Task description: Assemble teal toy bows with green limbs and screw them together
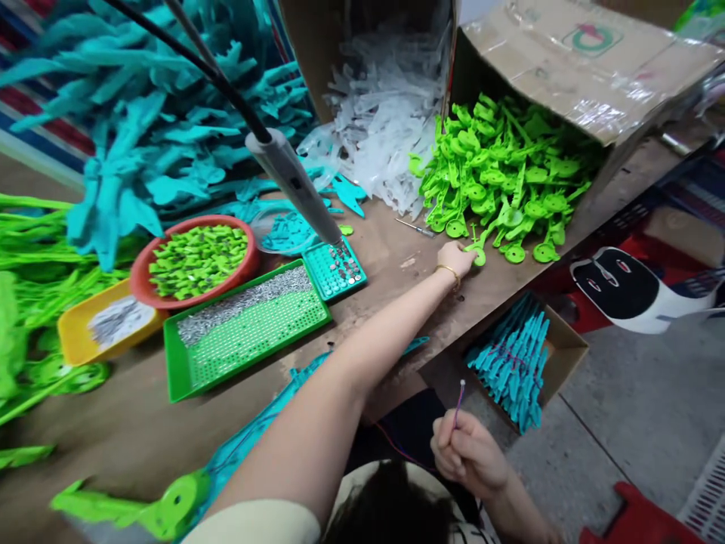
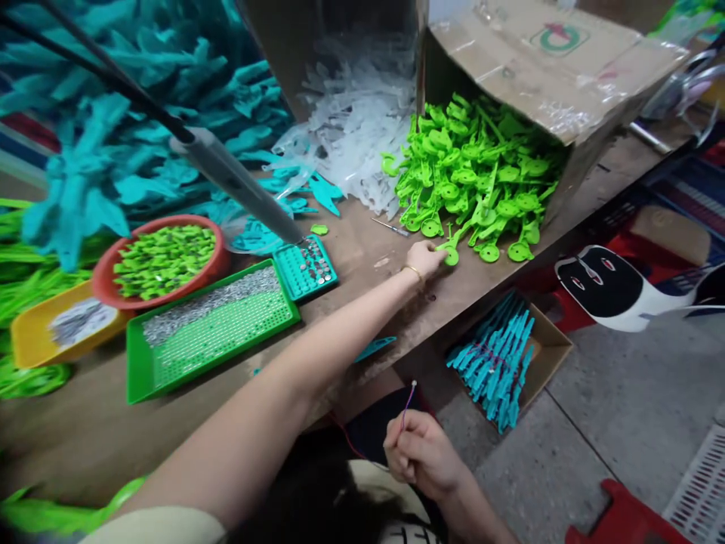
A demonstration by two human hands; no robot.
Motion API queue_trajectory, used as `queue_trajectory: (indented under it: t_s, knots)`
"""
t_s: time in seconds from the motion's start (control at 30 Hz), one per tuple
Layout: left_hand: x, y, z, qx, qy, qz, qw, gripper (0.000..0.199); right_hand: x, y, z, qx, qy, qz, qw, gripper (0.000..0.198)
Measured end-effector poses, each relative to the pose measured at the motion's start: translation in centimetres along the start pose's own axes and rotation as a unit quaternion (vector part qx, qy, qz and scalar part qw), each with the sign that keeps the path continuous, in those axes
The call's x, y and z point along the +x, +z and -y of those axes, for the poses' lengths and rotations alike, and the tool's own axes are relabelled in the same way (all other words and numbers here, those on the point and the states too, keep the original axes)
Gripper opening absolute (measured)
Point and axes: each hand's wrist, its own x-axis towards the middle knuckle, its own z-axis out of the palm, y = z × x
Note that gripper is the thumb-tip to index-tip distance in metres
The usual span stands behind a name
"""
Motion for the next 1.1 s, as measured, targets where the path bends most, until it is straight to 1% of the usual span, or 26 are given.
queue_trajectory:
  t_s: [0.07,0.17,0.2,0.23,0.27,0.3,0.37,0.43,0.47,0.5,0.53,0.57,0.6,0.63,0.67,0.73,0.8,0.87,0.93,1.0,1.1]
  knots:
    - [-0.7,-1.3,0.0,-0.04,-0.012,0.013,0.999,0.025,0.4,-0.4,0.3,0.009,-0.007,-0.006,1.0,0.022]
    - [-3.3,-4.6,0.7,-0.104,-0.013,0.049,0.993,0.022,1.3,-0.9,0.4,0.015,0.012,-0.018,1.0,0.021]
    - [-4.5,-6.0,1.2,-0.129,-0.002,0.065,0.99,0.021,1.6,-0.9,0.4,0.017,0.019,-0.02,0.999,0.02]
    - [-5.8,-7.3,1.7,-0.174,0.032,0.091,0.98,0.021,1.9,-1.0,0.4,0.019,0.025,-0.021,0.999,0.02]
    - [-7.2,-8.7,2.4,-0.19,0.08,0.108,0.973,0.023,2.1,-1.0,0.4,0.019,0.028,-0.023,0.999,0.02]
    - [-8.6,-9.9,3.2,-0.162,0.133,0.119,0.971,0.026,2.4,-1.0,0.4,0.019,0.027,-0.026,0.999,0.019]
    - [-11.1,-12.2,5.2,-0.033,0.24,0.117,0.963,0.028,2.8,-1.2,0.6,0.007,0.015,-0.048,0.999,0.019]
    - [-13.0,-13.9,7.4,0.104,0.321,0.11,0.935,0.024,3.2,-1.3,0.9,-0.041,-0.025,-0.101,0.994,0.02]
    - [-13.7,-14.5,8.5,0.157,0.348,0.108,0.918,0.021,3.4,-1.4,1.2,-0.083,-0.059,-0.14,0.985,0.021]
    - [-14.2,-15.0,9.7,0.2,0.364,0.11,0.903,0.017,3.7,-1.6,1.5,-0.138,-0.098,-0.183,0.968,0.021]
    - [-14.7,-15.4,10.7,0.23,0.374,0.116,0.891,0.014,4.0,-1.6,1.8,-0.203,-0.137,-0.222,0.944,0.021]
    - [-15.0,-15.7,11.7,0.249,0.376,0.123,0.884,0.012,4.4,-1.7,2.1,-0.267,-0.172,-0.253,0.914,0.02]
    - [-15.3,-15.9,12.6,0.257,0.375,0.132,0.881,0.012,4.7,-1.8,2.3,-0.324,-0.197,-0.272,0.884,0.02]
    - [-15.5,-16.0,13.4,0.255,0.372,0.142,0.881,0.014,5.0,-1.8,2.5,-0.365,-0.21,-0.277,0.863,0.02]
    - [-15.8,-16.1,14.0,0.245,0.368,0.151,0.884,0.015,5.3,-1.8,2.6,-0.389,-0.215,-0.271,0.854,0.019]
    - [-16.1,-16.1,14.9,0.214,0.36,0.158,0.894,0.016,5.8,-1.8,2.5,-0.402,-0.212,-0.248,0.855,0.019]
    - [-16.4,-16.0,15.3,0.181,0.347,0.151,0.908,0.021,6.0,-1.8,2.2,-0.404,-0.214,-0.233,0.858,0.018]
    - [-16.5,-15.8,15.6,0.157,0.331,0.134,0.921,0.035,6.1,-1.8,1.7,-0.408,-0.222,-0.236,0.854,0.017]
    - [-16.4,-15.5,15.8,0.144,0.325,0.121,0.927,0.047,6.1,-1.8,1.4,-0.406,-0.228,-0.245,0.851,0.016]
    - [-16.4,-15.4,16.0,0.137,0.33,0.119,0.926,0.048,6.1,-1.9,1.2,-0.404,-0.232,-0.252,0.848,0.016]
    - [-16.2,-15.5,16.1,0.133,0.335,0.126,0.924,0.044,6.0,-1.9,1.3,-0.4,-0.232,-0.251,0.851,0.015]
